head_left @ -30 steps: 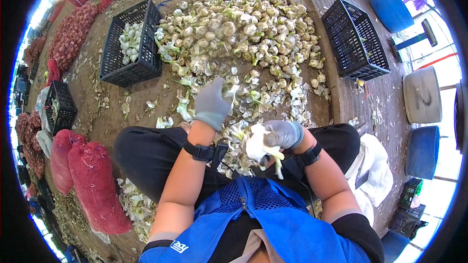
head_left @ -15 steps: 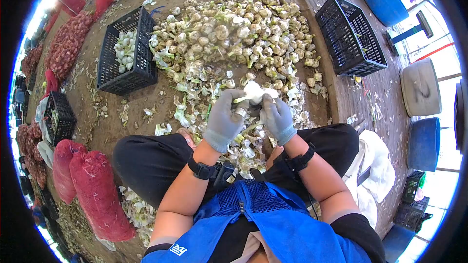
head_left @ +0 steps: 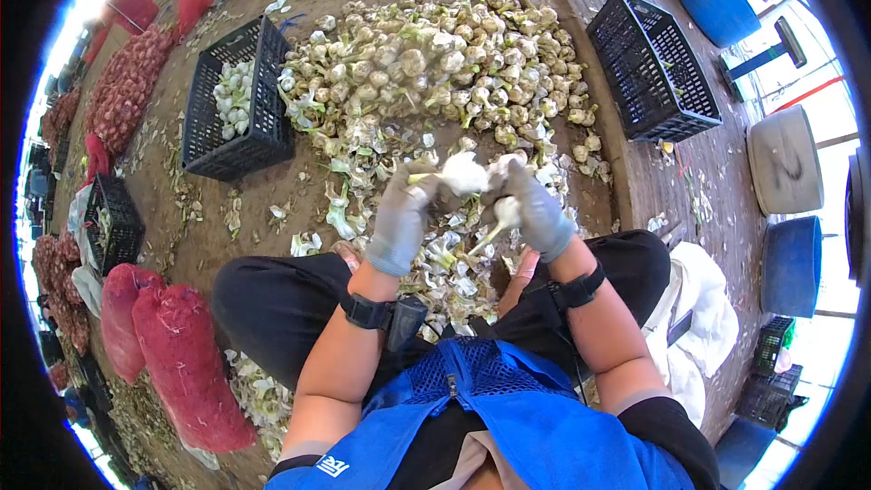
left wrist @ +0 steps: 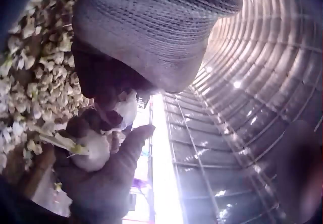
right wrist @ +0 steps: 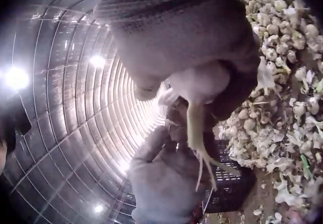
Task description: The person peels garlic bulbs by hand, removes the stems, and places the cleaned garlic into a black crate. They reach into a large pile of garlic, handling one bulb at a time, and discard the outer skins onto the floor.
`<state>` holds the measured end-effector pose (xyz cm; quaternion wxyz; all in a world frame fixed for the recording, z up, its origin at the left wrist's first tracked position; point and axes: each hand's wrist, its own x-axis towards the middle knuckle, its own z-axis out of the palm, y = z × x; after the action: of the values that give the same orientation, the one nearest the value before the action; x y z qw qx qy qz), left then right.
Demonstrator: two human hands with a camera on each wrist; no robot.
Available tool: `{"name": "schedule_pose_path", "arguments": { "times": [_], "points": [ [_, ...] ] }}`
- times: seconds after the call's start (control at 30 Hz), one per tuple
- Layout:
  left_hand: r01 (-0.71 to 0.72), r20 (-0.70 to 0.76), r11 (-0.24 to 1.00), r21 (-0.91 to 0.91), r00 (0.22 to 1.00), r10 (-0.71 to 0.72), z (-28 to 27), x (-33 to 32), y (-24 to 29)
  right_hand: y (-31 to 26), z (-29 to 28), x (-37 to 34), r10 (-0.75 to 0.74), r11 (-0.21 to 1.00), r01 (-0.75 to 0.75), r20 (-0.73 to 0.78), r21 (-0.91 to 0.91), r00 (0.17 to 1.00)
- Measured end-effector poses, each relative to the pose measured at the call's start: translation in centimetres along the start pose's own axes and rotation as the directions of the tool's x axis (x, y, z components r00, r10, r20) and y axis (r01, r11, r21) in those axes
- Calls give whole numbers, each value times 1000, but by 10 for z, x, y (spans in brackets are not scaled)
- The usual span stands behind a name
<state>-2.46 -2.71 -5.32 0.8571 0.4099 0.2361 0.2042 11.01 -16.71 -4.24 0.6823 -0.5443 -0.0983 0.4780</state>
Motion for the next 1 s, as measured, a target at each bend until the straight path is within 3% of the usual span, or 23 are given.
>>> {"name": "schedule_pose_path", "arguments": {
  "times": [0.03, 0.07, 0.1, 0.13, 0.17, 0.2, 0.23, 0.27, 0.3, 0.33, 0.37, 0.4, 0.43, 0.47, 0.5, 0.53, 0.6, 0.67, 0.73, 0.8, 0.93, 1.0],
  "points": [
    [-182, 50, 832, 523, 982, 183, -3, 2, -6, 6, 4, 1, -46, 980, 48, 14, -192, 999],
    [-181, 50, 833, 523, 982, 182, -7, 4, -14, 10, 5, 3, -87, 922, 95, 37, -375, 995],
    [-284, 143, 756, 590, 958, 248, -7, 5, -16, 11, -4, 8, 79, 921, -61, 31, -385, 996],
    [-385, 241, 664, 641, 922, 302, -6, 5, -16, 14, -10, 9, 79, 921, -61, 31, -385, 996],
    [-105, 114, 758, 644, 993, 41, -10, 4, -10, 17, -14, 10, -8, 979, 5, -18, -202, 1000],
    [-105, 115, 758, 644, 993, 41, -13, 5, -9, 14, -16, 9, -86, 996, 85, -83, -16, 993],
    [25, 52, 934, 357, 998, -46, -15, 7, -8, 7, -22, 3, -90, 879, 15, 136, 476, 987],
    [148, 21, 989, 21, 989, -148, -16, 7, -8, -1, -23, 4, -323, 801, -4, 437, 599, 840],
    [157, 12, 977, -144, 987, -157, -11, 4, 0, -9, -25, 2, -247, 807, -11, 354, 590, 902],
    [155, 8, 977, -145, 988, -155, -6, 1, 5, -19, -22, -2, -167, 813, -20, 267, 582, 949],
    [172, -11, 961, -216, 984, -179, 0, -2, 9, -24, -13, -8, -155, 959, 149, 9, 240, 988],
    [188, -26, 940, -283, 979, -204, 3, -3, 10, -25, -13, -4, -144, 980, 149, 47, -135, 988],
    [152, 28, 970, -188, 988, -149, -12, 3, -2, -4, -22, 7, -322, 869, 343, 120, -357, 939],
    [154, 33, 970, -186, 988, -151, -14, 6, -9, 18, -31, 17, -463, 671, 508, 230, -540, 856],
    [-77, -11, 974, 214, 997, 81, -12, 8, -16, 15, -21, 12, -338, 723, 334, 113, -604, 934],
    [-273, 37, 769, 578, 950, 309, -9, 7, -18, 10, -8, 6, -204, 750, 148, -13, -644, 979],
    [-207, 4, 765, 610, 966, 258, -5, 3, -21, 6, 3, 3, -128, 693, 96, 9, -715, 992],
    [-349, 94, 680, 645, 919, 383, -4, 3, -29, 13, 6, -1, -400, 491, 209, -5, -846, 917],
    [-374, 126, 661, 651, 911, 392, -11, 6, -37, 33, -7, 10, -420, 522, 234, -9, -820, 907],
    [-375, 133, 612, 696, 905, 404, -14, 7, -38, 42, -13, 13, -584, 216, 223, 57, -950, 809],
    [-343, 53, 752, 563, 923, 381, -6, -7, -34, 38, -10, 5, -544, 244, 156, -2, -957, 839],
    [-267, -14, 776, 572, 942, 335, -7, -5, -36, 17, 3, -4, -301, 625, 176, -27, -761, 953]
  ]
}}
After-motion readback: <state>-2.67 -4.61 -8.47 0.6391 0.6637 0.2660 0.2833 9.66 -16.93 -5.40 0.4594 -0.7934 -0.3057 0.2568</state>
